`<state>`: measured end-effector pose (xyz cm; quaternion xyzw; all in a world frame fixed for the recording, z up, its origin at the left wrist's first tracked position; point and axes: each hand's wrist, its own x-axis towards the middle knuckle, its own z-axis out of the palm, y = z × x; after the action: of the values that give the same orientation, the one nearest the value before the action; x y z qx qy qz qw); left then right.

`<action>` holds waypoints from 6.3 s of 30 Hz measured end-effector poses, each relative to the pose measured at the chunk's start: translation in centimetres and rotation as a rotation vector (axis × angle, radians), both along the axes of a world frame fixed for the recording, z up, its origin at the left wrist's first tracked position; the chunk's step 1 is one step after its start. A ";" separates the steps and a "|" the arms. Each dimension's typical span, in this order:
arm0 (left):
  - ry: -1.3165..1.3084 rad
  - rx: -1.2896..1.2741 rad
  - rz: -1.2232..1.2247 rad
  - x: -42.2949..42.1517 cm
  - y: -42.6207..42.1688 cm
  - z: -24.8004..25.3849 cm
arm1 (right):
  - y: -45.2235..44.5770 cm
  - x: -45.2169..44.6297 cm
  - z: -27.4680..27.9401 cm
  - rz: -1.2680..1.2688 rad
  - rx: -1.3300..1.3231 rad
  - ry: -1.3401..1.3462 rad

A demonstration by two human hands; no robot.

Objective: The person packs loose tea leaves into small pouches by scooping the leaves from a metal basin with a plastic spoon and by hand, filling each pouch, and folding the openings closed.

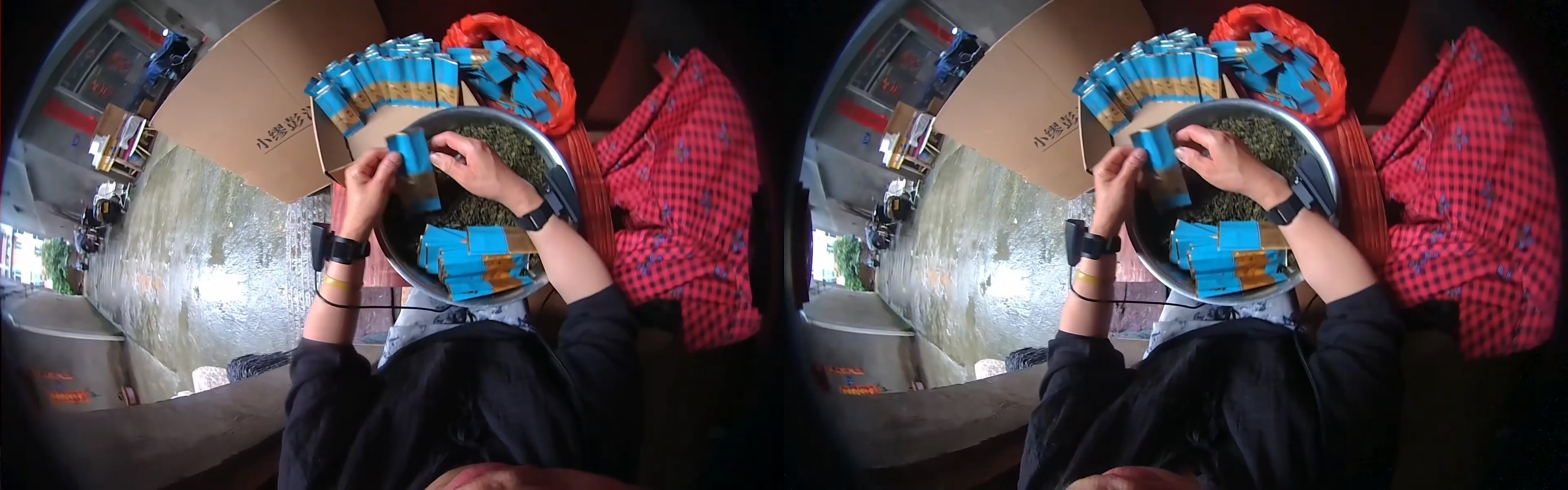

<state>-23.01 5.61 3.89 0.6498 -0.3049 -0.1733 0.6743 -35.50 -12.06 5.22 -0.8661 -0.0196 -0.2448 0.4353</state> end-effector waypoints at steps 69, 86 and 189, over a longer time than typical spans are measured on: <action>-0.655 1.002 0.696 20.3 -3.3 -1.5 | -0.8 -0.7 0.5 -0.035 0.310 0.184; -0.417 0.560 -0.617 -4.4 -0.4 6.6 | -2.9 0.6 -1.2 0.078 0.313 0.273; -0.577 0.316 -0.208 -5.6 -0.5 0.4 | -2.4 1.2 -4.1 0.391 0.452 0.607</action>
<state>-28.63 5.10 4.32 0.7338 -0.5171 -0.0953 0.4302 -34.33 -14.43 1.16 -0.7617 -0.0006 0.1102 0.6384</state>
